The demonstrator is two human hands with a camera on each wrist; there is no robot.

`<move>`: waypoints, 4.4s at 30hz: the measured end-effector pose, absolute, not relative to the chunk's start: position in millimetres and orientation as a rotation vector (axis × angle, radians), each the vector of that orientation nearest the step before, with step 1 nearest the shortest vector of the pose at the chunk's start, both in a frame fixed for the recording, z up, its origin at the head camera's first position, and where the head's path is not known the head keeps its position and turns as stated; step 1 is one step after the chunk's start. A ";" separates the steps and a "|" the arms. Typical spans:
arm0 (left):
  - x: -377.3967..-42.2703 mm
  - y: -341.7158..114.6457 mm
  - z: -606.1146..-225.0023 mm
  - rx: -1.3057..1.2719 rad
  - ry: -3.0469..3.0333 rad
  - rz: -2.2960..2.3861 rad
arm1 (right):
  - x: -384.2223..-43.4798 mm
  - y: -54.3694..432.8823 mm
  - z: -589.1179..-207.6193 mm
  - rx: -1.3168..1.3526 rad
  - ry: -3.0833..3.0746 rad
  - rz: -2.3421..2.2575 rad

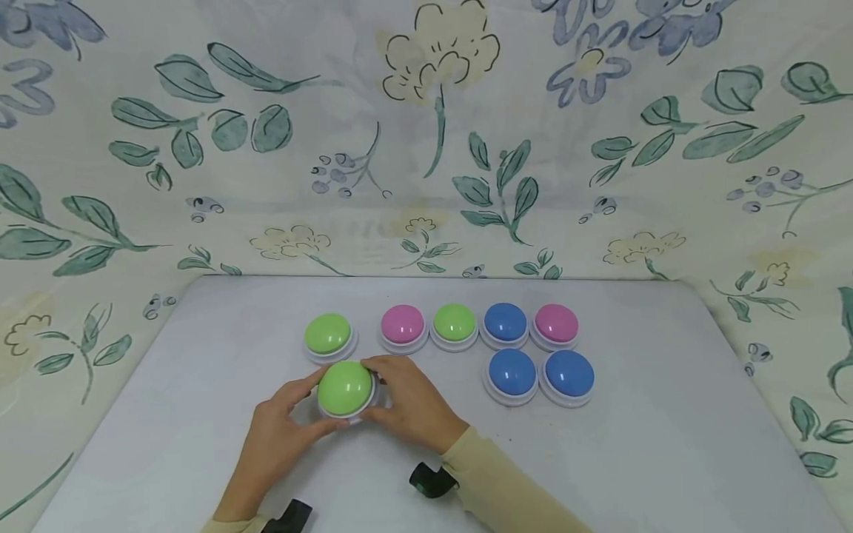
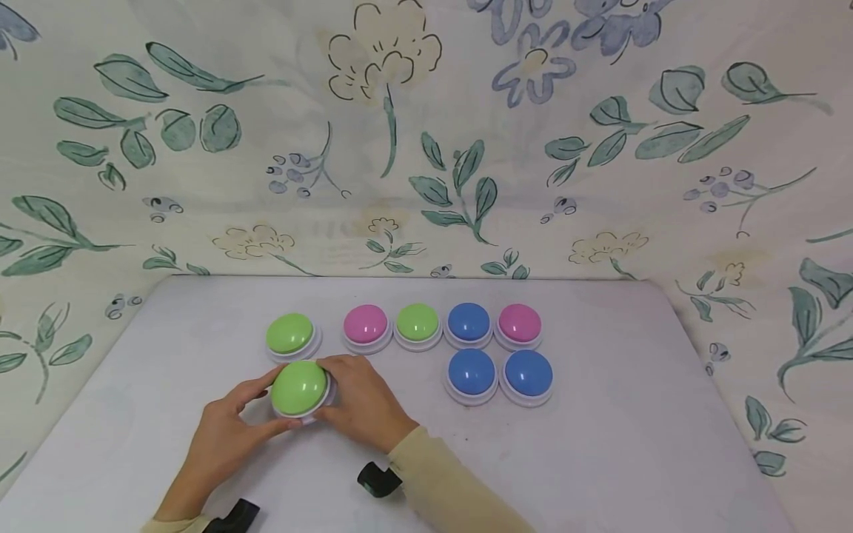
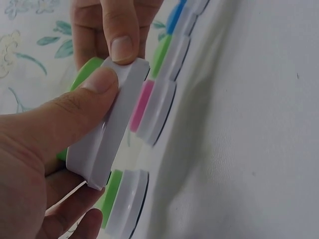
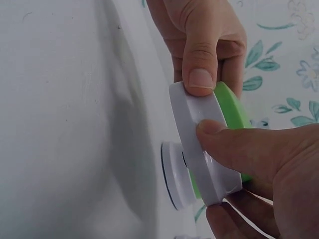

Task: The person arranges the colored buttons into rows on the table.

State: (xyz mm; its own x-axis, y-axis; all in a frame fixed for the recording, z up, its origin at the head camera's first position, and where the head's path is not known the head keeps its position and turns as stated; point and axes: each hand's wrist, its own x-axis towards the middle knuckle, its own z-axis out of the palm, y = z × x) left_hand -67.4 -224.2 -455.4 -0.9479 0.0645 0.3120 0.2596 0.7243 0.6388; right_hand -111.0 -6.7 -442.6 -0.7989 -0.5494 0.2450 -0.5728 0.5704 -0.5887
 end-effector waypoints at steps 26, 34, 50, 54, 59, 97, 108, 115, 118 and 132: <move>-80.1 -189.5 -453.8 -0.303 -2.662 -1.098 | -114.3 30.1 -434.4 0.897 -2.837 1.141; -85.2 -179.3 -449.5 -0.308 -2.696 -1.109 | -117.8 39.7 -429.7 0.874 -2.860 1.144; -92.2 -158.4 -442.0 -0.306 -2.743 -1.113 | -124.0 56.9 -423.8 0.877 -2.869 1.161; -94.2 -155.2 -443.7 -0.320 -2.748 -1.102 | -125.4 60.0 -424.4 0.879 -2.872 1.161; -96.4 -149.9 -444.8 -0.330 -2.742 -1.103 | -127.2 64.0 -425.7 0.871 -2.882 1.178; -104.4 -107.3 -450.7 -0.358 -2.739 -1.049 | -139.6 95.4 -428.3 0.799 -2.976 1.194; -107.4 -99.5 -458.0 -0.369 -2.752 -1.032 | -141.1 96.6 -427.0 0.773 -3.046 1.075; -110.1 -96.1 -462.0 -0.397 -2.750 -1.039 | -139.4 94.7 -425.2 0.772 -3.090 0.929; -110.8 -95.0 -463.1 -0.397 -2.756 -1.032 | -139.3 94.9 -426.1 0.773 -3.099 0.901; -110.5 -88.7 -465.3 -0.392 -2.797 -1.046 | -142.0 98.4 -432.5 0.815 -3.093 0.866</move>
State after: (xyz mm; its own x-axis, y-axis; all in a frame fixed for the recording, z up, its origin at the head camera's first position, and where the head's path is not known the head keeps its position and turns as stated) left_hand -110.5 -88.7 -465.3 -0.9579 0.1961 0.2097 0.2856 0.7259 0.6257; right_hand -142.0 98.4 -432.5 -0.8650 -0.5007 -0.0321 -0.4113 0.7443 -0.5262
